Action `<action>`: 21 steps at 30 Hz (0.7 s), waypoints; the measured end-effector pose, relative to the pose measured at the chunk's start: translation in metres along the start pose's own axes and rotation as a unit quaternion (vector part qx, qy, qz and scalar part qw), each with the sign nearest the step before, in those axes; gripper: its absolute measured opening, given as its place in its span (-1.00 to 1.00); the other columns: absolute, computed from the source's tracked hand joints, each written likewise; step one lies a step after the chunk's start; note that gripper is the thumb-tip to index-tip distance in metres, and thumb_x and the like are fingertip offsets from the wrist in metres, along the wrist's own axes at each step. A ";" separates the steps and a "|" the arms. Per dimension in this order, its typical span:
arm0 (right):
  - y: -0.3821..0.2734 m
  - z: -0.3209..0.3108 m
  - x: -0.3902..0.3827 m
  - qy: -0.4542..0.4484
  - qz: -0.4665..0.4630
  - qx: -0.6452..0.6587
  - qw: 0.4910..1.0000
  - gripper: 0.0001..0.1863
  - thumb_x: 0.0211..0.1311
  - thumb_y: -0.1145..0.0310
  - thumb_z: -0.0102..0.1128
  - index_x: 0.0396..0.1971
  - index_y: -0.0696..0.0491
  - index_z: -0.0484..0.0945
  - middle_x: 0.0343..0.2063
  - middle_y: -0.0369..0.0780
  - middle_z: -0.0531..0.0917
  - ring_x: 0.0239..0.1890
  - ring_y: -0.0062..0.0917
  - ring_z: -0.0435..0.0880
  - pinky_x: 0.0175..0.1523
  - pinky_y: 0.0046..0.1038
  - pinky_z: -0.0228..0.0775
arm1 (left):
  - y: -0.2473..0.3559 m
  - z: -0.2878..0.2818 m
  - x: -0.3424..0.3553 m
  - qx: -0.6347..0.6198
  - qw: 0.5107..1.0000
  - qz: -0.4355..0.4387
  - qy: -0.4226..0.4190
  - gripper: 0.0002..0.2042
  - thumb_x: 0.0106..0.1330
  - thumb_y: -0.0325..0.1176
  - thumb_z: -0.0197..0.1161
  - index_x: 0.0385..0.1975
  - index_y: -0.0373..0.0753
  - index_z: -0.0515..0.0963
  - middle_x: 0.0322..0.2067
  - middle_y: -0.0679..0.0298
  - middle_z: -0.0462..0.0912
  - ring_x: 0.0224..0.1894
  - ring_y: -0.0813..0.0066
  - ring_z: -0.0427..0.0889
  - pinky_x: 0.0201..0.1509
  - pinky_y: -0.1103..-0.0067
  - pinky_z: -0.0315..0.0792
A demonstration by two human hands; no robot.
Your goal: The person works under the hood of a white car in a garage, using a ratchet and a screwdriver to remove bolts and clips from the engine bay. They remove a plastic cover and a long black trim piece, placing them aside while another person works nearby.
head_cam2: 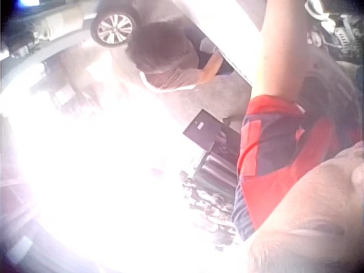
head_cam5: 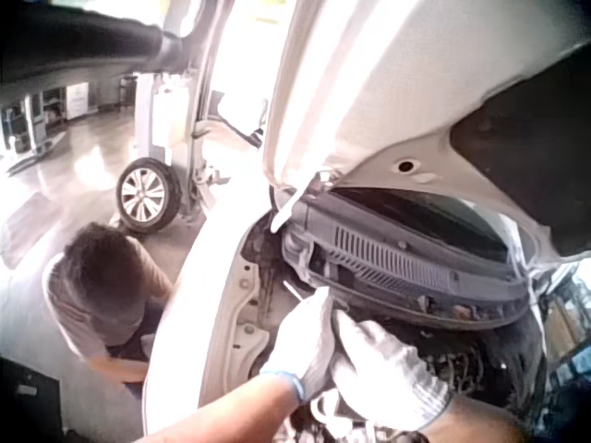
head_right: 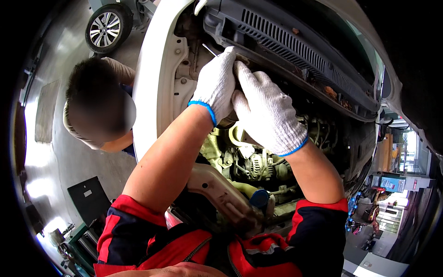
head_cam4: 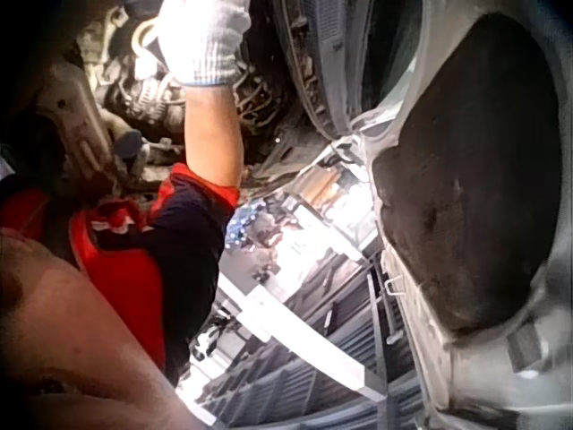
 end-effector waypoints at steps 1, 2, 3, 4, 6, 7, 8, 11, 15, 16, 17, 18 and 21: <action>0.001 -0.002 0.000 0.015 0.004 0.003 1.000 -0.48 0.33 0.36 0.17 0.29 0.05 0.42 -0.23 -0.01 0.63 -0.23 0.02 0.70 -0.06 -0.12 0.61 | -0.002 0.000 0.002 0.024 1.000 0.005 -0.012 -0.57 0.57 -0.07 -0.03 -0.11 -0.38 0.58 -0.21 0.15 0.67 -0.17 0.43 0.57 0.02 0.47 0.47; 0.003 -0.004 0.001 0.029 0.008 0.006 1.000 -0.48 0.33 0.36 0.16 0.29 0.05 0.42 -0.24 -0.02 0.63 -0.24 0.01 0.70 -0.06 -0.13 0.61 | -0.003 -0.002 0.004 0.048 0.999 0.010 -0.024 -0.54 0.56 -0.03 -0.03 -0.17 -0.39 0.57 -0.29 0.15 0.66 -0.20 0.41 0.54 0.00 0.45 0.45; 0.014 -0.005 0.004 0.065 0.012 0.040 0.997 -0.53 0.36 0.36 0.16 0.24 0.09 0.48 -0.16 0.00 0.67 -0.15 -0.07 0.72 0.00 -0.22 0.61 | 0.006 0.002 -0.005 0.161 0.986 0.005 -0.027 -0.52 0.56 0.00 -0.03 -0.16 -0.41 0.57 -0.30 0.16 0.65 -0.22 0.43 0.52 0.00 0.46 0.45; 0.022 -0.009 0.008 0.102 0.011 0.072 0.992 -0.58 0.38 0.35 0.16 0.20 0.12 0.53 -0.07 0.02 0.72 -0.05 -0.14 0.75 0.06 -0.31 0.60 | 0.008 0.005 -0.007 0.173 0.985 -0.006 -0.015 -0.55 0.53 -0.03 0.02 -0.14 -0.39 0.57 -0.25 0.10 0.70 -0.19 0.31 0.62 0.03 0.44 0.46; 0.044 -0.015 0.022 0.046 0.132 0.226 0.964 -0.62 0.40 0.32 0.16 0.12 0.18 0.60 0.02 0.04 0.70 0.06 -0.26 0.73 0.17 -0.39 0.53 | 0.003 0.003 -0.006 0.262 0.962 0.070 0.016 -0.62 0.45 -0.11 0.06 -0.08 -0.34 0.58 -0.16 0.02 0.72 -0.08 0.09 0.69 0.10 0.39 0.47; 0.051 -0.015 0.027 0.021 0.152 0.234 0.960 -0.61 0.42 0.30 0.15 0.12 0.21 0.60 0.03 0.02 0.70 0.09 -0.30 0.71 0.23 -0.43 0.47 | 0.002 0.003 -0.005 0.263 0.962 0.070 0.015 -0.62 0.45 -0.11 0.06 -0.08 -0.34 0.58 -0.16 0.02 0.72 -0.08 0.09 0.69 0.10 0.39 0.47; 0.055 -0.014 0.032 0.022 0.154 0.234 0.960 -0.61 0.42 0.30 0.15 0.12 0.21 0.60 0.03 0.02 0.70 0.09 -0.30 0.71 0.23 -0.43 0.47 | 0.002 0.002 -0.004 0.303 0.947 0.084 0.067 -0.63 0.40 -0.15 0.07 -0.03 -0.31 0.57 -0.12 -0.01 0.72 -0.02 0.03 0.68 0.14 0.36 0.47; 0.056 -0.013 0.037 -0.015 0.198 0.256 0.946 -0.58 0.41 0.25 0.16 0.13 0.20 0.59 0.04 0.00 0.71 0.10 -0.30 0.70 0.22 -0.43 0.46 | 0.001 -0.004 0.002 0.349 0.920 0.107 0.140 -0.58 0.30 -0.21 0.08 0.11 -0.26 0.51 -0.04 -0.06 0.70 0.05 -0.05 0.66 0.21 0.32 0.45; 0.053 0.000 0.036 0.018 0.172 0.223 0.959 -0.60 0.42 0.24 0.14 0.10 0.20 0.60 -0.02 0.03 0.72 0.06 -0.23 0.72 0.17 -0.39 0.50 | -0.003 -0.005 0.005 0.349 0.924 0.083 0.135 -0.54 0.27 -0.21 0.08 0.14 -0.27 0.51 0.00 -0.10 0.68 0.06 -0.05 0.65 0.22 0.32 0.44; 0.049 0.001 0.035 0.026 0.165 0.220 0.961 -0.62 0.43 0.24 0.14 0.06 0.20 0.62 -0.05 0.04 0.72 0.03 -0.17 0.72 0.14 -0.34 0.53 | -0.005 -0.006 0.007 0.350 0.923 0.083 0.135 -0.54 0.27 -0.21 0.08 0.14 -0.27 0.51 0.00 -0.10 0.68 0.06 -0.05 0.65 0.22 0.32 0.44; 0.046 0.004 0.034 0.052 0.138 0.203 0.968 -0.63 0.42 0.25 0.15 0.05 0.19 0.62 -0.06 0.05 0.72 0.02 -0.16 0.72 0.13 -0.33 0.54 | -0.007 -0.008 0.010 0.328 0.933 0.074 0.132 -0.53 0.27 -0.22 0.08 0.15 -0.28 0.51 0.00 -0.10 0.68 0.06 -0.05 0.66 0.23 0.33 0.44; 0.045 0.008 0.032 0.078 0.113 0.184 0.973 -0.64 0.42 0.26 0.17 0.04 0.18 0.63 -0.07 0.05 0.72 0.01 -0.14 0.72 0.12 -0.33 0.54 | -0.007 -0.007 0.010 0.305 0.942 0.064 0.127 -0.52 0.27 -0.22 0.09 0.16 -0.28 0.51 0.00 -0.10 0.68 0.06 -0.05 0.66 0.23 0.34 0.44; 0.041 0.012 0.027 0.102 0.114 0.170 0.973 -0.67 0.41 0.27 0.18 0.03 0.16 0.63 -0.08 0.04 0.72 0.00 -0.12 0.72 0.12 -0.31 0.55 | -0.004 -0.005 0.006 0.306 0.943 0.052 0.119 -0.55 0.27 -0.24 0.06 0.13 -0.28 0.54 -0.02 -0.10 0.69 0.06 -0.05 0.66 0.23 0.34 0.43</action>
Point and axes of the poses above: each hand's wrist, its own x-axis towards the middle knuckle, its own z-axis out of the palm, y = z × x, the point moved 1 cm from there along x, towards the middle knuckle
